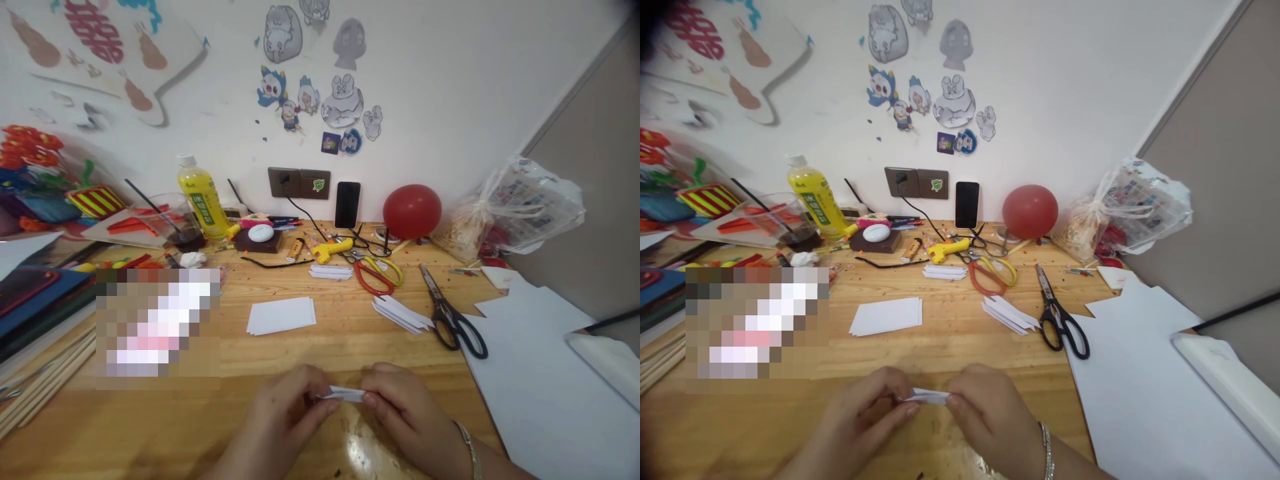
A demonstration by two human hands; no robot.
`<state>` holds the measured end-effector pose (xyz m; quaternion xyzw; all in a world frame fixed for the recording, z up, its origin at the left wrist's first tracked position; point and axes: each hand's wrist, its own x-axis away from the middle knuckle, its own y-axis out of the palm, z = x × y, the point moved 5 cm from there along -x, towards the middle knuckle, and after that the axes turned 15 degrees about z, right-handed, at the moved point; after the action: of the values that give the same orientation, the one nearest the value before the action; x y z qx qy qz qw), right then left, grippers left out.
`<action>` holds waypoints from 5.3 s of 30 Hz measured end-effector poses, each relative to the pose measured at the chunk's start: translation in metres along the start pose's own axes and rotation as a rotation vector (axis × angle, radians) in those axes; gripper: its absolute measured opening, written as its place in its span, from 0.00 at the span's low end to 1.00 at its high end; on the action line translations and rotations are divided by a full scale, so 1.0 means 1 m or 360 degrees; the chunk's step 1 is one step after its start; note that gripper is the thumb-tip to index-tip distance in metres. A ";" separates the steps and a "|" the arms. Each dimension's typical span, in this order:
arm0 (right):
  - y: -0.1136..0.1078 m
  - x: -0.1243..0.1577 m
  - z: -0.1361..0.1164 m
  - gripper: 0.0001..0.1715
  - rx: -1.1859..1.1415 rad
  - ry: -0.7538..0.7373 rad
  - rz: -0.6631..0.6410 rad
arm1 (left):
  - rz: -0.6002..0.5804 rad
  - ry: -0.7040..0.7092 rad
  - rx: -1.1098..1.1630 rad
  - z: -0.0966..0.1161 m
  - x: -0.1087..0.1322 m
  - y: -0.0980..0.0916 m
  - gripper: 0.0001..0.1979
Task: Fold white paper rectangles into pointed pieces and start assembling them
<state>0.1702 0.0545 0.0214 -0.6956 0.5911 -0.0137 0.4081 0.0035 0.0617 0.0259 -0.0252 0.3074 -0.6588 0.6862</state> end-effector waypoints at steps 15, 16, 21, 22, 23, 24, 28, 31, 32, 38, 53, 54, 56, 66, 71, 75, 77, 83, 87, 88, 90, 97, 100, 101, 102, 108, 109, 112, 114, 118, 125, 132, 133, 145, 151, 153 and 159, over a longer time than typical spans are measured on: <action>-0.005 -0.003 -0.012 0.24 -0.0068 -0.0157 0.0083 | -0.0081 -0.0359 0.0442 0.002 0.007 0.001 0.07; -0.005 -0.002 -0.011 0.24 -0.0059 -0.0163 0.0076 | -0.0095 -0.0352 0.0408 0.001 0.006 0.002 0.09; -0.001 -0.001 -0.011 0.26 0.0030 -0.0224 0.0024 | -0.0347 -0.0278 0.0176 0.003 0.005 0.011 0.11; -0.001 -0.001 -0.011 0.27 0.0046 -0.0224 0.0016 | -0.0365 -0.0271 0.0189 0.004 0.005 0.012 0.13; -0.001 -0.002 -0.012 0.27 0.0055 -0.0223 0.0007 | -0.0365 -0.0273 0.0226 0.006 0.005 0.012 0.15; -0.001 -0.002 -0.012 0.27 0.0057 -0.0219 0.0004 | -0.0360 -0.0274 0.0277 0.008 0.005 0.012 0.17; -0.003 -0.002 -0.013 0.28 0.0052 -0.0201 -0.0007 | -0.0406 -0.0289 0.0468 0.014 0.006 0.011 0.20; -0.006 -0.002 -0.012 0.28 0.0049 -0.0191 -0.0002 | -0.0493 -0.0340 0.0517 0.013 0.007 0.011 0.19; -0.007 -0.002 -0.012 0.27 0.0042 -0.0188 0.0004 | -0.0523 -0.0379 0.0551 0.012 0.007 0.012 0.18; -0.007 -0.004 -0.006 0.26 0.0043 -0.0088 0.0023 | -0.0526 -0.0607 0.0664 0.002 0.007 0.009 0.17; 0.014 0.006 -0.006 0.22 0.0037 -0.0057 -0.0235 | -0.0587 0.0276 -0.0408 0.014 0.017 0.021 0.10; 0.013 0.007 -0.005 0.21 0.0048 -0.0043 -0.0237 | -0.0596 0.0297 -0.0431 0.014 0.018 0.021 0.09; 0.012 0.007 -0.003 0.18 0.0042 -0.0001 -0.0267 | -0.0585 0.0325 -0.0432 0.014 0.018 0.020 0.07; -0.009 -0.004 0.006 0.25 -0.0118 0.0160 -0.0305 | -0.0547 0.0078 -0.0240 0.002 0.008 0.012 0.13; -0.015 -0.008 0.009 0.29 -0.0137 0.0159 -0.0244 | -0.0564 -0.0043 -0.0209 -0.002 0.007 0.008 0.16; -0.017 -0.011 0.013 0.32 0.0007 0.0140 -0.0132 | -0.0673 -0.0280 -0.0181 -0.004 0.005 0.008 0.16; -0.017 -0.012 0.014 0.33 0.0017 0.0098 -0.0161 | -0.0711 -0.0379 -0.0119 -0.006 0.005 0.008 0.17; -0.016 -0.010 0.010 0.29 0.0017 0.0017 -0.0215 | -0.0693 -0.0586 0.0110 -0.009 0.006 0.010 0.18; -0.017 -0.009 0.007 0.29 0.0128 -0.0037 -0.0120 | -0.0684 -0.0521 0.0093 -0.003 0.004 0.012 0.17; -0.018 -0.009 0.008 0.29 0.0137 -0.0021 -0.0080 | -0.0647 -0.0445 0.0010 -0.003 0.001 0.009 0.17; -0.024 -0.011 0.011 0.27 0.0177 0.0052 0.0056 | -0.0468 -0.0176 -0.0280 -0.007 -0.009 -0.001 0.16; -0.068 -0.019 0.051 0.24 0.0692 0.0521 0.0452 | 0.0109 0.0660 -0.1275 -0.055 -0.043 -0.039 0.19; -0.083 -0.020 0.071 0.23 0.0956 0.0668 0.0455 | 0.0017 0.0555 -0.1292 -0.071 -0.047 -0.041 0.18; -0.087 -0.020 0.075 0.22 0.0988 0.0694 0.0489 | 0.0005 0.0537 -0.1279 -0.071 -0.047 -0.041 0.17; -0.089 -0.020 0.078 0.21 0.1001 0.0707 0.0528 | 0.0003 0.0532 -0.1271 -0.070 -0.047 -0.041 0.16; -0.075 -0.016 0.073 0.16 0.0866 0.0670 0.0512 | 0.0014 0.0545 -0.1235 -0.050 -0.045 -0.043 0.16; -0.070 -0.015 0.071 0.16 0.0817 0.0669 0.0473 | 0.0021 0.0531 -0.1252 -0.047 -0.045 -0.043 0.15; -0.058 -0.013 0.064 0.15 0.0732 0.0669 0.0367 | 0.0042 0.0461 -0.1327 -0.044 -0.046 -0.046 0.13; -0.056 -0.013 0.060 0.14 0.0727 0.0667 0.0328 | 0.0060 0.0425 -0.1323 -0.043 -0.046 -0.047 0.13; -0.056 -0.015 0.055 0.13 0.0660 0.0650 0.0307 | 0.0174 0.0446 -0.1192 -0.043 -0.048 -0.051 0.14; -0.026 -0.006 0.039 0.21 -0.0066 0.0666 0.0219 | 0.0657 0.1167 -0.0934 -0.007 -0.023 -0.040 0.06; 0.001 -0.003 0.010 0.15 -0.0260 0.0062 0.0052 | 0.0347 0.1586 -0.0640 0.028 0.006 -0.006 0.09; -0.001 -0.003 0.009 0.11 -0.0232 0.0006 0.0087 | 0.0276 0.1479 -0.0622 0.024 0.006 -0.003 0.06; -0.005 -0.007 0.004 0.11 -0.0353 0.0323 0.0143 | -0.0345 -0.0400 0.0488 -0.021 0.012 0.028 0.17; -0.002 -0.005 0.023 0.14 -0.0767 0.0855 0.0389 | -0.0279 -0.0536 0.0356 -0.017 0.007 0.028 0.10; 0.000 -0.005 0.027 0.18 -0.0830 0.0976 0.0349 | -0.0286 -0.0423 0.0274 -0.019 0.007 0.027 0.09; -0.004 -0.004 0.036 0.12 -0.0647 0.1109 0.0360 | -0.0103 -0.0857 0.0449 -0.031 0.003 0.019 0.16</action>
<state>0.1905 0.0773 0.0012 -0.6465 0.7572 -0.0862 0.0369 0.0060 0.0733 -0.0084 -0.1133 0.0190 -0.6862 0.7183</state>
